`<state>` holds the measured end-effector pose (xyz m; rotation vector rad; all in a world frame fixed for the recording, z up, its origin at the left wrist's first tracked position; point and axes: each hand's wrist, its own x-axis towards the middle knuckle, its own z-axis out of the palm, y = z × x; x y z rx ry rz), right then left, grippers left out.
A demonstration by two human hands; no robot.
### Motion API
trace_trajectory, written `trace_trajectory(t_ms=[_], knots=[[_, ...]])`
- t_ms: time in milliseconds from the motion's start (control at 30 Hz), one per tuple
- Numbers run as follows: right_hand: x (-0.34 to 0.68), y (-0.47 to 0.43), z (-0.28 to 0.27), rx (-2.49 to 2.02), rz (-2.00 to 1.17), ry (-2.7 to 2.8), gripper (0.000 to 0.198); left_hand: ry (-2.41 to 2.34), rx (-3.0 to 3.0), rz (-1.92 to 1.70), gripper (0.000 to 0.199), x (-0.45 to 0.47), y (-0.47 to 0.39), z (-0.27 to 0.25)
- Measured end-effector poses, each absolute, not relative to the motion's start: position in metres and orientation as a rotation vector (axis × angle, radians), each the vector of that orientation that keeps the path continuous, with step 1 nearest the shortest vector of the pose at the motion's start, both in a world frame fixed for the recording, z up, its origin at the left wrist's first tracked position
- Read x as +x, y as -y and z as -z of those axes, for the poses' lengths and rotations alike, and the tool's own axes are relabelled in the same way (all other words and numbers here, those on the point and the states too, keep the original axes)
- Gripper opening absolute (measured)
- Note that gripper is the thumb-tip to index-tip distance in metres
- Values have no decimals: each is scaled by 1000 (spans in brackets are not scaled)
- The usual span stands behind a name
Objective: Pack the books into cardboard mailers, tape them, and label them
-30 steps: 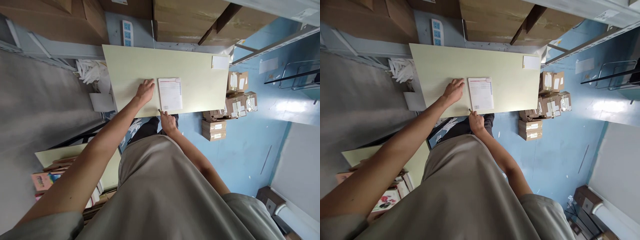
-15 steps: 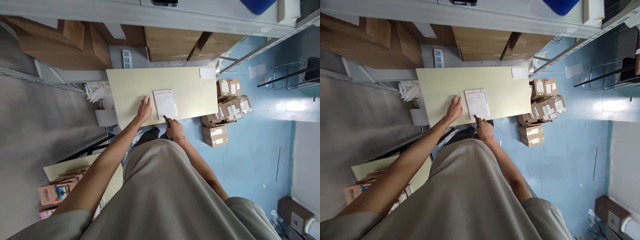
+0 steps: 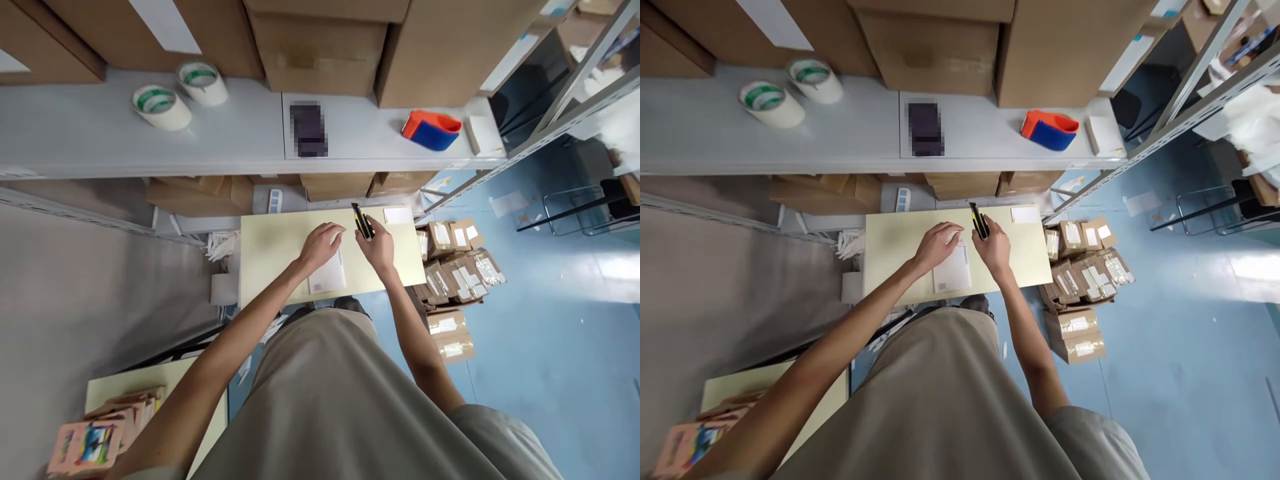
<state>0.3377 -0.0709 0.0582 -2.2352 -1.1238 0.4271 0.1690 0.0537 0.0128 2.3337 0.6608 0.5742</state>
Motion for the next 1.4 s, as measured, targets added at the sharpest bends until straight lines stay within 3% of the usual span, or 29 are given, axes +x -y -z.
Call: trace_trajectory(t_ms=[167,500,700,867,933,1067,1233,1400], knots=[[403,1,-84,-2085,-306,1134,67,-628,2350,-844,17,226,-90,-79],[480,-121,-107,-2030,-96,1436,35,-746,2398,-974,28,268,-111,-137],[511,-164,-91,-2070,-64,1529,42,-917,2341,-846,30,240,-95,-100],[497,-136,-105,-2120,47,1524,66,-1215,2195,-562,29,186,-72,-19],[474,-101,-96,-2008,87,1503,57,-1376,2061,-381,30,157,-58,19],[410,-15,-25,-1924,-387,1617,45,-1692,1770,73,37,109,-20,82],[343,60,85,-2123,-1421,1176,44,-1704,1680,247,31,91,15,125],[321,76,126,-2157,-1592,718,39,-1632,1684,222,26,94,19,146]])
